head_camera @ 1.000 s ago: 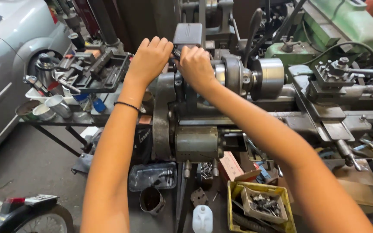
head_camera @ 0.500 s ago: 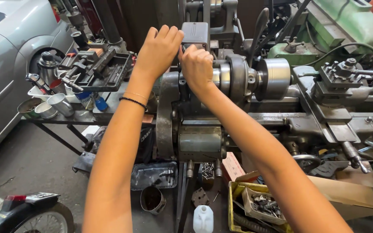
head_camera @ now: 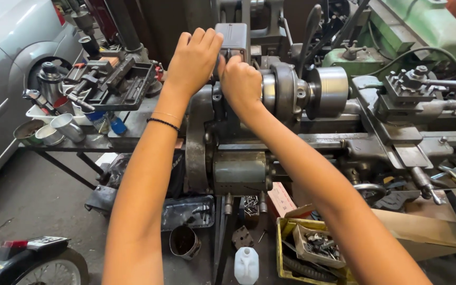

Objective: The person operates a metal lathe, using a wrench to tighten bolts on the chuck and turning handwheels to adjust the carriage. They then use a screwdriver to make fine adjustments to the chuck and retrieve a tool from a drawer.

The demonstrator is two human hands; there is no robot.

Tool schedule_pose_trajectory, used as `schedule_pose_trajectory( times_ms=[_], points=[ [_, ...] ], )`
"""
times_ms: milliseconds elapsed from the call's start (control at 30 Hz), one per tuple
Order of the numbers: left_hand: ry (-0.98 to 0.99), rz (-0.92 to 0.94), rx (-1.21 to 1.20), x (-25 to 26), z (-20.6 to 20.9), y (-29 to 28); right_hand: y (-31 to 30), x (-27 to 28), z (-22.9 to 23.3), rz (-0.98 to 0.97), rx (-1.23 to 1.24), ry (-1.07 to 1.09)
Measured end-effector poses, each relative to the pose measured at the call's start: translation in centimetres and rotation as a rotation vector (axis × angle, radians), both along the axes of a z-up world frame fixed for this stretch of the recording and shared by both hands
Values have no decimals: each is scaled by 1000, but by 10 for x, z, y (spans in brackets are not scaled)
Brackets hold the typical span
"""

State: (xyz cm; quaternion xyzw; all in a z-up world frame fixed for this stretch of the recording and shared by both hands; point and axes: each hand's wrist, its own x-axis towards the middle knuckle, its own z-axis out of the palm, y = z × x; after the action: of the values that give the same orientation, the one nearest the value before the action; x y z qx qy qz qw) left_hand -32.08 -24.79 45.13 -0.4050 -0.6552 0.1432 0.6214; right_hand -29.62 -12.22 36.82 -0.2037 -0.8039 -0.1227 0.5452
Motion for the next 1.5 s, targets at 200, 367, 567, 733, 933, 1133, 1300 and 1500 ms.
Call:
schedule_pose_trajectory(
  times_ms=[200, 367, 567, 733, 933, 1133, 1300, 1500],
  points=[
    [-195, -83, 22, 17, 3, -1, 24, 33, -8, 328, 95, -348],
    [-513, -432, 248, 48, 5, 11, 48, 94, 31, 454, 269, -327],
    [-815, -525, 718, 89, 4, 46, 66, 126, 50, 539, 265, -146],
    [-1684, -1425, 1284, 123, -17, 81, 52, 159, 57, 1183, 41, -297],
    [-2107, -1756, 1460, 170, -96, 111, 52, 176, 37, 1590, -761, -321],
    [-1911, -1675, 1392, 164, -216, 123, 66, 214, -7, 1474, -1843, -284],
    [-2073, -2246, 1496, 206, -191, 128, 72, 258, -32, 1486, -371, -396],
    [-1365, -909, 627, 349, -122, 165, 150, 230, -61, 1626, -1400, -255]
  ],
)
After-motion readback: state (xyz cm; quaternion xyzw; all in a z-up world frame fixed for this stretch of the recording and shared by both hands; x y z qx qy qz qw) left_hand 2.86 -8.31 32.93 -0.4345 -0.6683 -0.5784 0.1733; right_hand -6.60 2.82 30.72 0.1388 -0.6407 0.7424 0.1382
